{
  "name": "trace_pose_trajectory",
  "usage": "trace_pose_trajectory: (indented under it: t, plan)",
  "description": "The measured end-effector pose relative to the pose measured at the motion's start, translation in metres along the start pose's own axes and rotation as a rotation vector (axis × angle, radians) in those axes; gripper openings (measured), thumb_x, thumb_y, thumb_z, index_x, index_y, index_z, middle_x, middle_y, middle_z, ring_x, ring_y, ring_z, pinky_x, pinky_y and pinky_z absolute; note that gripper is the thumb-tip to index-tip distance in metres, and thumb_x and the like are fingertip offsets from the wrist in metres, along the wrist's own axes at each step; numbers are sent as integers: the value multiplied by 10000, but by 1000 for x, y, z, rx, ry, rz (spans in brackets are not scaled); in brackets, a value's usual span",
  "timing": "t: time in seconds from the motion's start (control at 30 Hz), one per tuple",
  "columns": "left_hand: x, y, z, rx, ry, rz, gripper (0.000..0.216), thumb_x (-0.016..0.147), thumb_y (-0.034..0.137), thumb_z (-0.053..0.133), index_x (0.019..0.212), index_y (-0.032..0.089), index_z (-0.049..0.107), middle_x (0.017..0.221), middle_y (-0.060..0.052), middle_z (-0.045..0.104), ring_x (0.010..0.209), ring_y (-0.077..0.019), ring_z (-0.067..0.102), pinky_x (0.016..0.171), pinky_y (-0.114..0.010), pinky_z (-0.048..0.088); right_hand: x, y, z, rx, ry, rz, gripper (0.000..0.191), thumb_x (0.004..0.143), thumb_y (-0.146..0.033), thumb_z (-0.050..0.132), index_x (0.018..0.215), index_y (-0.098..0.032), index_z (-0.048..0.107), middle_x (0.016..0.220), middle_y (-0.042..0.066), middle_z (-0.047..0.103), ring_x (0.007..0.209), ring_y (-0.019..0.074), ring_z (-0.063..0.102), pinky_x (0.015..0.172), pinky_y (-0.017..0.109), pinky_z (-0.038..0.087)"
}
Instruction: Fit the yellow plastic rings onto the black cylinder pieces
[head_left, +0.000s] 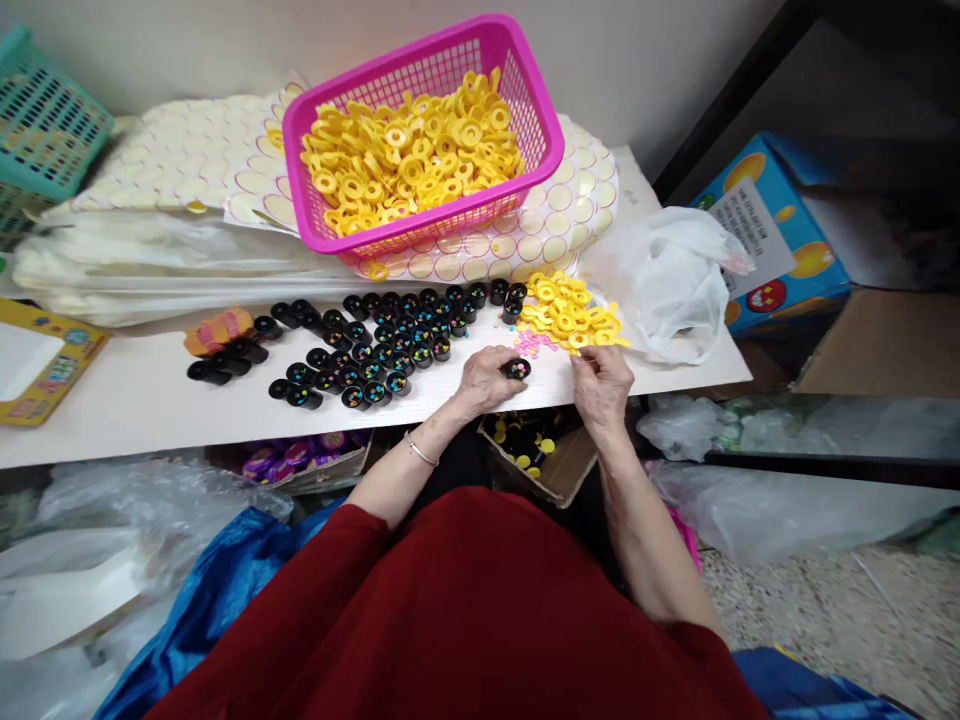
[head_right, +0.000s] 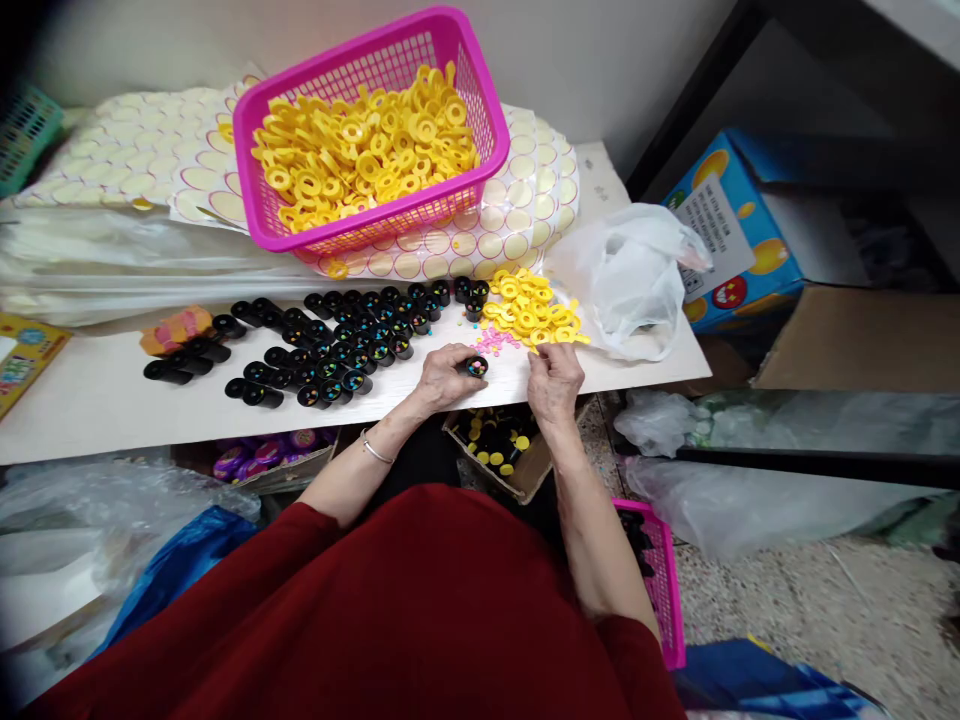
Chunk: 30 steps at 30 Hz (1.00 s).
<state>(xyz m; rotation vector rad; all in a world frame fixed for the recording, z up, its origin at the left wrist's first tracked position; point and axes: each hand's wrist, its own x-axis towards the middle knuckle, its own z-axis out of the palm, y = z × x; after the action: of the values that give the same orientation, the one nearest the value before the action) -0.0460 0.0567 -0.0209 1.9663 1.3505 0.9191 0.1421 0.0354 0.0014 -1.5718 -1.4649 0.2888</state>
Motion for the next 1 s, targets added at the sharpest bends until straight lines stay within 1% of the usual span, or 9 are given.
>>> trace_pose_trajectory:
  t: [0.23, 0.4, 0.5, 0.6, 0.7, 0.77, 0.87, 0.93, 1.0]
  plan:
    - [2, 0, 0, -57, 11, -40, 384, 514, 223, 792, 887, 184, 713, 856, -17, 688, 808, -172, 609, 766, -300, 487, 10, 16, 12, -383, 78, -101, 173, 804, -327, 533, 884, -188, 598, 923, 92, 522, 805, 223, 496, 645, 322, 403]
    - [1, 3, -3, -41, 1, -39, 389, 516, 223, 788, 894, 174, 714, 836, -16, 682, 804, -170, 609, 772, -297, 490, 19, 19, 18, -549, 57, -207, 176, 828, -330, 524, 747, -189, 591, 853, 101, 528, 759, 216, 446, 651, 329, 362]
    - [1, 2, -2, -51, -2, -47, 413, 512, 226, 793, 912, 163, 711, 872, -31, 684, 829, -178, 612, 781, -300, 492, 21, 20, 12, -557, 39, -231, 228, 860, -318, 484, 704, -200, 600, 839, 105, 557, 756, 221, 454, 658, 343, 368]
    - [2, 2, 0, -61, -3, -52, 391, 517, 210, 785, 897, 163, 707, 872, -30, 683, 828, -178, 610, 783, -302, 491, 19, 15, 4, -396, 85, -222, 250, 873, -330, 470, 712, -205, 615, 832, 99, 579, 772, 223, 490, 691, 366, 402]
    - [2, 4, -1, -63, -11, -51, 356, 523, 211, 773, 870, 179, 700, 844, -13, 675, 811, -173, 601, 775, -304, 492, 14, 1, -1, -54, 101, -106, 257, 868, -380, 487, 752, -199, 627, 735, 60, 566, 705, 193, 516, 676, 356, 429]
    - [1, 4, -4, -81, -25, -38, 409, 504, 217, 778, 903, 178, 694, 876, -22, 674, 824, -179, 598, 781, -314, 495, 9, -11, 1, 240, 21, 80, 268, 836, -444, 539, 784, -198, 632, 636, 5, 526, 575, 145, 485, 577, 308, 416]
    - [-1, 4, -11, -173, -69, 24, 525, 474, 163, 753, 993, 163, 674, 996, -60, 665, 907, -196, 596, 823, -327, 496, 2, -28, 8, 607, -139, 366, 328, 715, -517, 661, 785, -197, 635, 559, -45, 494, 433, 83, 390, 442, 243, 324]
    - [-2, 4, -15, -291, -75, 47, 490, 520, 135, 691, 1009, 161, 667, 1049, -77, 649, 915, -181, 594, 803, -305, 497, 0, -35, 14, 707, -211, 444, 335, 651, -505, 711, 741, -192, 632, 524, -52, 485, 412, 70, 364, 416, 229, 286]
    - [-3, 6, -18, -439, -21, 20, 388, 588, 145, 632, 974, 165, 669, 1028, -74, 642, 842, -143, 592, 731, -267, 491, -1, -37, 20, 696, -255, 436, 303, 642, -475, 714, 696, -191, 625, 495, -55, 463, 427, 74, 364, 423, 227, 290]
